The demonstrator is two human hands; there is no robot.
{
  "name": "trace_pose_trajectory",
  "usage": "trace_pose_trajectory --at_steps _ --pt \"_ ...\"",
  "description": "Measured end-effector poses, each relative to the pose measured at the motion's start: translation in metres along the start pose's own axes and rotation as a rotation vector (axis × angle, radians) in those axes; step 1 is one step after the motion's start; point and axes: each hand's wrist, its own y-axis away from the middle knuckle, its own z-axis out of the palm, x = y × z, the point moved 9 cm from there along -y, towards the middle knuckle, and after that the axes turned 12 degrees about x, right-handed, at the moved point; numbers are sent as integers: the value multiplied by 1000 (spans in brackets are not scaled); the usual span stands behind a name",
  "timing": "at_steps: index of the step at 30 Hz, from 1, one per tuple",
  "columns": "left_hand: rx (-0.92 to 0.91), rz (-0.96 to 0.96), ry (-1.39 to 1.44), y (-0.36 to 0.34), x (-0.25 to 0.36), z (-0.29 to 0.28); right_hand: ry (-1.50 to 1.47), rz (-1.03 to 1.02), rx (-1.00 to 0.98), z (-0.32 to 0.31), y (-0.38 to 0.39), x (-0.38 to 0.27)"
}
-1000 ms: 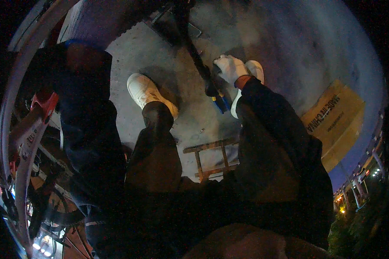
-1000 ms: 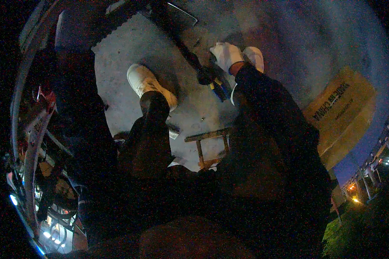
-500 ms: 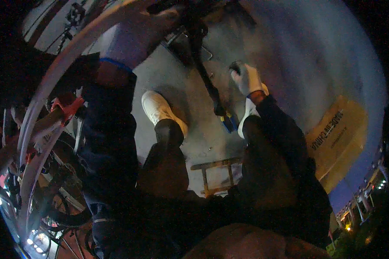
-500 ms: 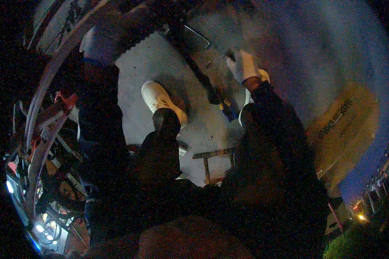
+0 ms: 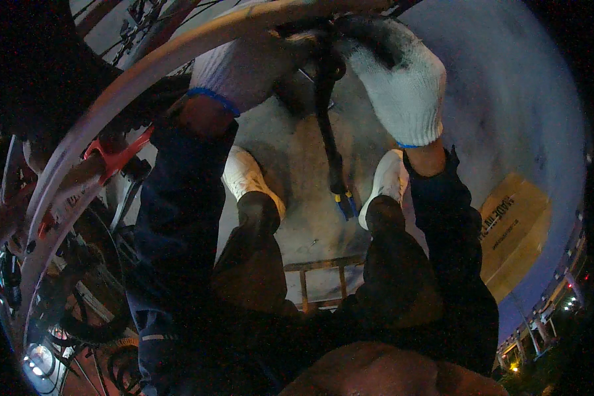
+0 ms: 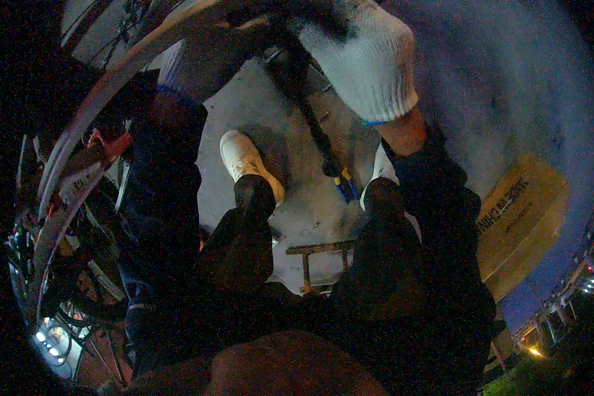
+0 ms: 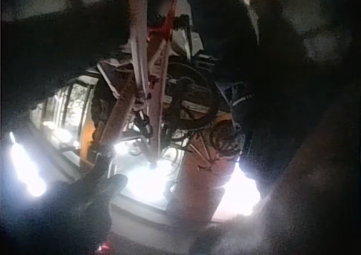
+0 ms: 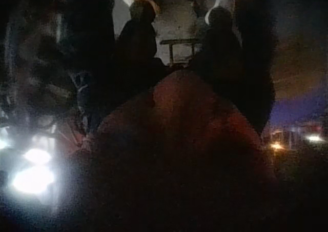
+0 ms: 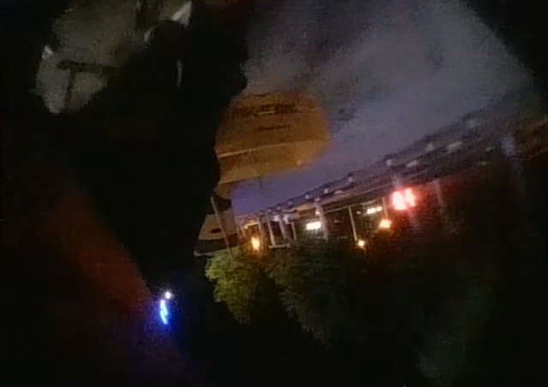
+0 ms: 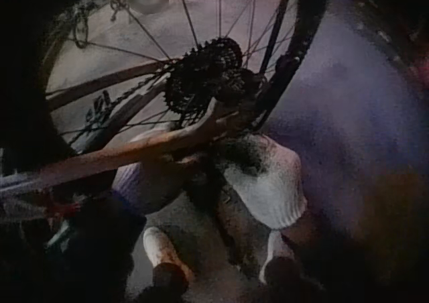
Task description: The person works on a bicycle's rear derailleur and chain area, using an Allen key to tighten bolts and adjusting components by hand. The person repeatedly handles the derailleur and chain, making small adjustments throughout the clip.
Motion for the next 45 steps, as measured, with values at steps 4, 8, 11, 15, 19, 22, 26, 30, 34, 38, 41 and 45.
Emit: trace_pose_trajectory --at_steps 4,8,11,15,19,22,26,30,34,38,41,45 --pt "42 47 -92 3 -10 -4 -49 -3 5 3 1 1" --pt "-52 -239 494 14 -22 3 -68 -33 -2 3 0 0" --pt "-42 -103 269 13 -14 0 69 41 -69 9 1 13" --pt "-1 -63 171 10 -17 -1 -74 173 -9 9 4 24" --pt "10 -129 333 12 -13 0 -101 127 31 12 4 21" --pt "23 -76 -300 11 -2 -8 -11 164 27 12 -1 20" --pt "22 -61 -489 8 20 -11 -264 261 -68 15 0 14" --pt "-62 -190 -616 10 17 -11 -380 466 47 13 20 60" --pt "-52 19 -493 6 29 -6 45 612 -12 27 66 161" --pt "-65 -178 17 4 0 0 238 429 -511 115 135 192" --pt "8 146 -189 -4 11 -9 422 330 -781 172 178 181" --pt "-7 278 -620 -5 5 -10 524 351 -910 196 196 175"
